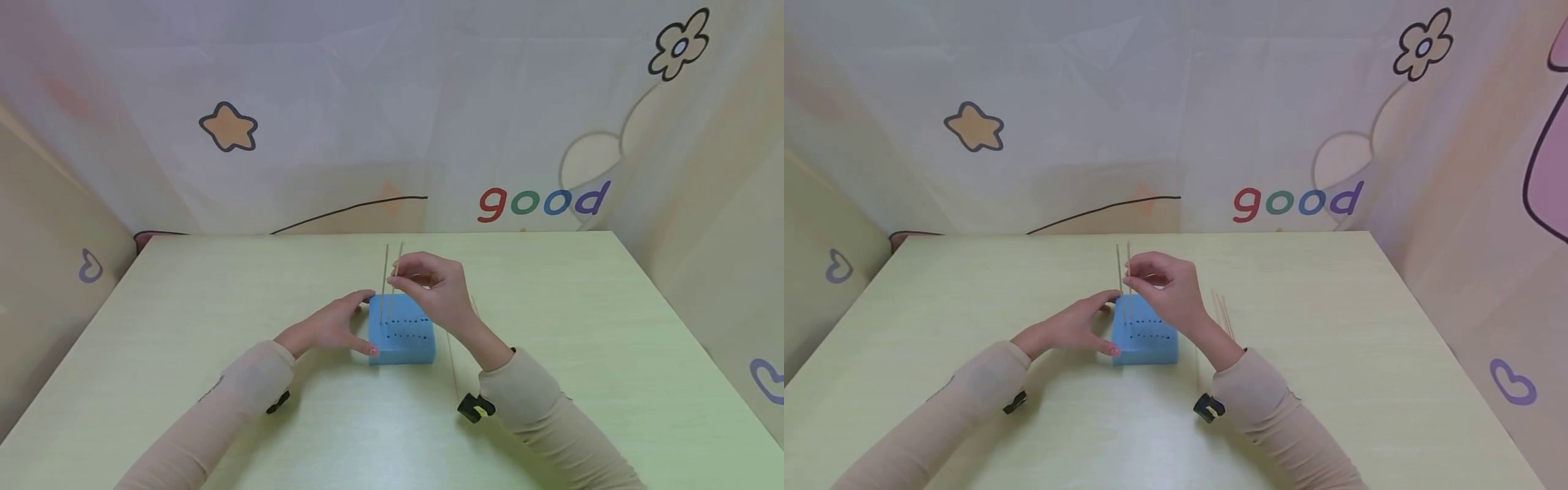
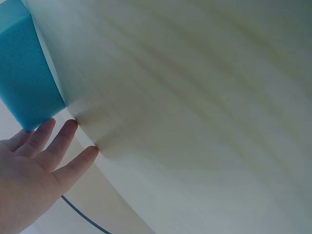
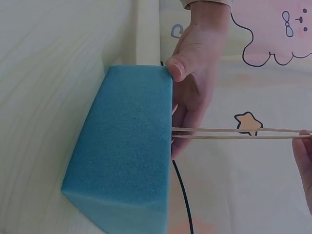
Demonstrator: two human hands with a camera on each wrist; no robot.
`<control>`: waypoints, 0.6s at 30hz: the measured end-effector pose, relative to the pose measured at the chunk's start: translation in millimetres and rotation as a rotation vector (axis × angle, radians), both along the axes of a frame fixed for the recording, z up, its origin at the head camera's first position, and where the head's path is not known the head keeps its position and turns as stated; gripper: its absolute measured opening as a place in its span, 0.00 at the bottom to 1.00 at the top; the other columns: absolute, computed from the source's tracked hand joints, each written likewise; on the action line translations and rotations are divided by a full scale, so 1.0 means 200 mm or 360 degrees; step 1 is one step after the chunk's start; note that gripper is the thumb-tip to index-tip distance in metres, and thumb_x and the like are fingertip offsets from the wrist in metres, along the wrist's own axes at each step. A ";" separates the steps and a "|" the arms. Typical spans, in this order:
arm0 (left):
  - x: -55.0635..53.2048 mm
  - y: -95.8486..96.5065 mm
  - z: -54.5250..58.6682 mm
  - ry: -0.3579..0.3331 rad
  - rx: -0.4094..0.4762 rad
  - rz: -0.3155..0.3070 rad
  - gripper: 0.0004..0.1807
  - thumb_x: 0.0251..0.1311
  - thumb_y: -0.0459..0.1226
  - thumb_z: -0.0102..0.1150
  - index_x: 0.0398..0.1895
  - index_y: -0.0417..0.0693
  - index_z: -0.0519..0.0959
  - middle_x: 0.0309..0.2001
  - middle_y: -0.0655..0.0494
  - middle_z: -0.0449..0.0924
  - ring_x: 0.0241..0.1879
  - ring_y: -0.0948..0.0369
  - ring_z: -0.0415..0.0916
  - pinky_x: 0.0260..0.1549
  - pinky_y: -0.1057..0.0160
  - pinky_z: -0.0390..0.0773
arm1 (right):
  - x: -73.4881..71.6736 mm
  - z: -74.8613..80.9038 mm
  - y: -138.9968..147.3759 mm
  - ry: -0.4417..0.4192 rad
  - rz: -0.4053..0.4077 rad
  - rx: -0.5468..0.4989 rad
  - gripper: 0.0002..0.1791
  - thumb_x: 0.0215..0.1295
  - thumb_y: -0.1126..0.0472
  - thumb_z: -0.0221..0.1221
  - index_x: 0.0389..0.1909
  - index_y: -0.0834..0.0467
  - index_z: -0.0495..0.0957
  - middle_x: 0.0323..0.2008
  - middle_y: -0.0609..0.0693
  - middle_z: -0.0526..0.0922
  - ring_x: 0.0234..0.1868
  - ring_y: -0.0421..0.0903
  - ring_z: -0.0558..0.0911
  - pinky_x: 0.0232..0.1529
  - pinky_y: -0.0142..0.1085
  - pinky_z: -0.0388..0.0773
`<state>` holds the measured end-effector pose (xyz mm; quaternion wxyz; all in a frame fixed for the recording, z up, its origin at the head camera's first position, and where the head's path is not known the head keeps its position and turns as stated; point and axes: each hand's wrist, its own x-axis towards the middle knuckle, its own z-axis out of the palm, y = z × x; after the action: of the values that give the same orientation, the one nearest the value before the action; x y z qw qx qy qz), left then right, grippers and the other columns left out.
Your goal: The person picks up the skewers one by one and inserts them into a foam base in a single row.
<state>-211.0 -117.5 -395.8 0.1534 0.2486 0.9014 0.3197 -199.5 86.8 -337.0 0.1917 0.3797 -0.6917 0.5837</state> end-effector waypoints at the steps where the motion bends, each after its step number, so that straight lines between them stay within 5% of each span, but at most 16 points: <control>1: 0.00 0.00 0.00 0.0000 0.0004 -0.0001 0.57 0.36 0.53 0.72 0.68 0.40 0.52 0.65 0.47 0.58 0.61 0.49 0.60 0.59 0.53 0.60 | 0.00 0.00 0.00 -0.0006 -0.0002 0.0001 0.08 0.48 0.78 0.62 0.30 0.69 0.77 0.27 0.59 0.82 0.28 0.46 0.82 0.32 0.35 0.80; 10: 0.00 0.00 0.00 0.0005 0.0008 -0.0009 0.56 0.37 0.52 0.72 0.67 0.40 0.52 0.65 0.47 0.57 0.61 0.49 0.60 0.59 0.53 0.61 | 0.01 -0.03 -0.02 -0.0113 -0.0044 0.0055 0.07 0.48 0.80 0.61 0.31 0.73 0.76 0.28 0.63 0.81 0.29 0.55 0.81 0.33 0.37 0.80; 18: 0.00 0.00 0.00 0.0011 0.0004 -0.0011 0.56 0.37 0.52 0.72 0.67 0.40 0.52 0.65 0.47 0.58 0.61 0.49 0.61 0.59 0.52 0.61 | 0.02 -0.04 -0.03 -0.0171 -0.0133 0.0088 0.06 0.51 0.74 0.62 0.32 0.68 0.78 0.29 0.58 0.81 0.30 0.49 0.80 0.32 0.36 0.80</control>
<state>-210.5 -117.1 -395.4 0.1510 0.2531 0.9006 0.3195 -195.9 81.3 -345.6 0.1679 0.3237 -0.7321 0.5753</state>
